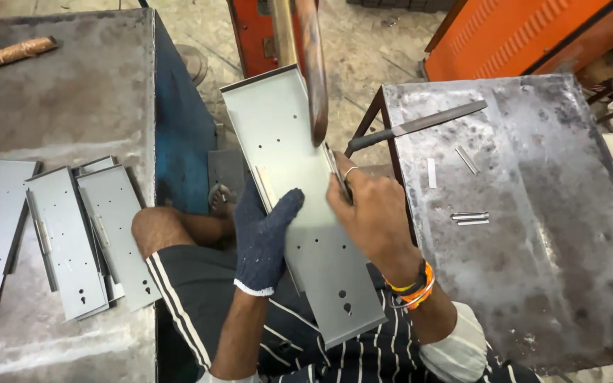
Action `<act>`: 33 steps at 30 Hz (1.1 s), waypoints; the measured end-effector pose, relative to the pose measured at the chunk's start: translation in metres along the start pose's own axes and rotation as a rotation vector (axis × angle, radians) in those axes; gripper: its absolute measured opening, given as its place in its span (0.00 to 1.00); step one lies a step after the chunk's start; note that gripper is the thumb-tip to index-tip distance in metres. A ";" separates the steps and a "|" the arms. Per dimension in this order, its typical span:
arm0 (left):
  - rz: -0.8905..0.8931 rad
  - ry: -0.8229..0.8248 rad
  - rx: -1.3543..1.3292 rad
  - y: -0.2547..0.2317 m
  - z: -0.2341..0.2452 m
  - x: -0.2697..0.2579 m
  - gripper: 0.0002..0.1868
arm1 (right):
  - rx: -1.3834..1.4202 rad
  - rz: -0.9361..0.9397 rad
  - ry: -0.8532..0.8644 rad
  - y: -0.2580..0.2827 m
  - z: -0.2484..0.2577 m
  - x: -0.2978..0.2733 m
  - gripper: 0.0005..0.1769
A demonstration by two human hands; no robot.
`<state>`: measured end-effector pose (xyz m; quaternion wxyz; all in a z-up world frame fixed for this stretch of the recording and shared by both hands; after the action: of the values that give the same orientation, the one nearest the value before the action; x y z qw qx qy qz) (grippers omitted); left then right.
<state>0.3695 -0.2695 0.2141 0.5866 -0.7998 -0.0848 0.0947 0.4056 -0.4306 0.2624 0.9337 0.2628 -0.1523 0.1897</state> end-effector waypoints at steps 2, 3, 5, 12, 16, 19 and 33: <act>-0.006 -0.008 -0.004 0.001 0.002 0.003 0.21 | -0.044 0.020 0.004 0.001 -0.001 0.003 0.20; -0.007 -0.017 -0.011 0.002 0.003 0.003 0.21 | -0.091 0.038 0.013 0.002 -0.002 0.002 0.21; 0.020 -0.024 -0.024 0.001 0.003 0.002 0.21 | -0.102 0.018 0.034 -0.005 -0.009 -0.002 0.16; 0.083 -0.074 0.033 0.002 0.009 -0.004 0.21 | 0.008 0.030 0.025 0.013 0.001 0.000 0.18; 0.049 -0.084 0.059 -0.001 0.007 0.000 0.19 | -0.061 0.017 0.059 0.001 -0.005 0.005 0.13; 0.004 -0.040 -0.051 -0.009 0.005 -0.003 0.23 | -0.159 -0.051 0.121 -0.002 -0.006 -0.008 0.22; -0.077 -0.048 -0.050 -0.012 0.015 0.070 0.18 | -0.004 0.038 0.200 0.003 -0.001 0.017 0.28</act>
<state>0.4335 -0.2346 0.2175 0.5673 -0.8080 -0.1317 0.0891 0.4191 -0.4230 0.2694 0.9410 0.2376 -0.0639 0.2325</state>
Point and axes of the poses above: each hand's wrist, its own x-axis towards the middle knuckle, its own z-axis out of the back of the hand, y = z × x, the point moved 3 cm from there along x, towards the middle knuckle, and after that the axes turned 3 degrees about z, right-handed, at the moved point
